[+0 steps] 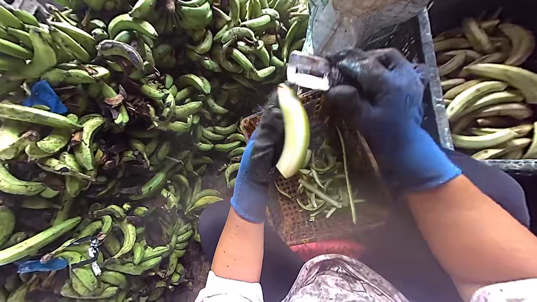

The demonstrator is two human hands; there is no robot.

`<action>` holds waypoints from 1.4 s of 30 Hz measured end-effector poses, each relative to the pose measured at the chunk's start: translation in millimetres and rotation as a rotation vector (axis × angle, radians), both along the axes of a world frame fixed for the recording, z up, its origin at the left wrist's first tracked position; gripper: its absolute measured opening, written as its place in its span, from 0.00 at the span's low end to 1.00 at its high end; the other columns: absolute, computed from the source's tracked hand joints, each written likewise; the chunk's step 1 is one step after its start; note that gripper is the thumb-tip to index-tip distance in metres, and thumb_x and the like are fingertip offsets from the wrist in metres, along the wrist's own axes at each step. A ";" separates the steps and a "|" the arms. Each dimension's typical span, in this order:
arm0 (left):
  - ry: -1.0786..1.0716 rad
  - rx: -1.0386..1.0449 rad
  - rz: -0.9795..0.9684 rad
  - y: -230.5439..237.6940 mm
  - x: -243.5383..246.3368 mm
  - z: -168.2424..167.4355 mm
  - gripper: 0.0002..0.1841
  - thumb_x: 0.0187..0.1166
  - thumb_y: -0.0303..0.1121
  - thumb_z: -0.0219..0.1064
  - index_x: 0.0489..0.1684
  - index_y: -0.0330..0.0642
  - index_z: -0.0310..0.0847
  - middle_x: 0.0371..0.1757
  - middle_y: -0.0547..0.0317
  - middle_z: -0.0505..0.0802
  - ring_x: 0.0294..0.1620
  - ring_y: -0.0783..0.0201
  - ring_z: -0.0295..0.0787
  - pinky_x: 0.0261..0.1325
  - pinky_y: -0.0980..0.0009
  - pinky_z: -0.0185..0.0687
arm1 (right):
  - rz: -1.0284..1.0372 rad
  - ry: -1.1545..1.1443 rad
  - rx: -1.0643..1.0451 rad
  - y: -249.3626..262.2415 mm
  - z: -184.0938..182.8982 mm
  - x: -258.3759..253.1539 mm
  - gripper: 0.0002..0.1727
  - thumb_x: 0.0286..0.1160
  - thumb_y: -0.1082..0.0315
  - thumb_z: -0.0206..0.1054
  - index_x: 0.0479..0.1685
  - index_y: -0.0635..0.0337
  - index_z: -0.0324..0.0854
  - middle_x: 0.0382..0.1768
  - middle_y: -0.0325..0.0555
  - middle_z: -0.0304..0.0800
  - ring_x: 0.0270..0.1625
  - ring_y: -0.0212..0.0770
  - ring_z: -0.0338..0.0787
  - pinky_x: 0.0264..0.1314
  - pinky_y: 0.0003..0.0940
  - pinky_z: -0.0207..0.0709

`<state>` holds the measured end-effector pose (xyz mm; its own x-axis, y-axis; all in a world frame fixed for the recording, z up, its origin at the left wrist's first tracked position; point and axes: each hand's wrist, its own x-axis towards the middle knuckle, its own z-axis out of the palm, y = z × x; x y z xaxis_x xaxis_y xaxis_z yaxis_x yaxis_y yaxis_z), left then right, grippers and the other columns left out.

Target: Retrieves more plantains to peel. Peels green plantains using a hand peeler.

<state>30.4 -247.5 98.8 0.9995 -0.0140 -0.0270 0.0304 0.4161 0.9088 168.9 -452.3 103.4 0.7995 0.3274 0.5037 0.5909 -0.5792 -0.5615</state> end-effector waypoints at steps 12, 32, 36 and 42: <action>-0.167 -0.126 0.308 -14.1 22.9 19.8 0.22 0.92 0.55 0.42 0.72 0.60 0.74 0.59 0.66 0.91 0.55 0.71 0.90 0.54 0.71 0.89 | 0.168 -0.426 0.065 14.5 -11.9 -45.5 0.27 0.78 0.39 0.65 0.73 0.35 0.83 0.59 0.50 0.89 0.64 0.51 0.84 0.71 0.55 0.63; -0.096 0.102 0.283 -23.0 9.6 13.7 0.17 0.94 0.45 0.45 0.68 0.58 0.77 0.47 0.66 0.89 0.41 0.74 0.87 0.42 0.74 0.86 | 0.176 0.273 0.265 29.3 -4.9 -22.9 0.28 0.77 0.40 0.66 0.66 0.48 0.88 0.67 0.50 0.85 0.70 0.49 0.83 0.69 0.56 0.75; -0.056 -0.241 0.140 -7.8 26.9 6.7 0.22 0.91 0.52 0.41 0.50 0.54 0.81 0.31 0.65 0.86 0.23 0.75 0.79 0.24 0.79 0.77 | 0.217 0.341 0.277 12.1 -9.0 -13.8 0.27 0.80 0.41 0.63 0.68 0.46 0.87 0.71 0.40 0.86 0.75 0.39 0.81 0.79 0.45 0.72; 0.063 -0.126 0.319 -1.9 20.9 8.7 0.23 0.92 0.53 0.38 0.67 0.57 0.77 0.46 0.63 0.90 0.34 0.73 0.86 0.33 0.77 0.83 | 0.395 -0.161 -0.075 2.1 -8.5 -37.1 0.27 0.77 0.35 0.62 0.70 0.33 0.86 0.58 0.53 0.90 0.60 0.56 0.88 0.62 0.64 0.70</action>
<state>51.2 -249.5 107.4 0.9506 0.2916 -0.1065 -0.0649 0.5222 0.8503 131.9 -450.2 94.9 0.5183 0.6331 0.5749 0.8522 -0.3265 -0.4088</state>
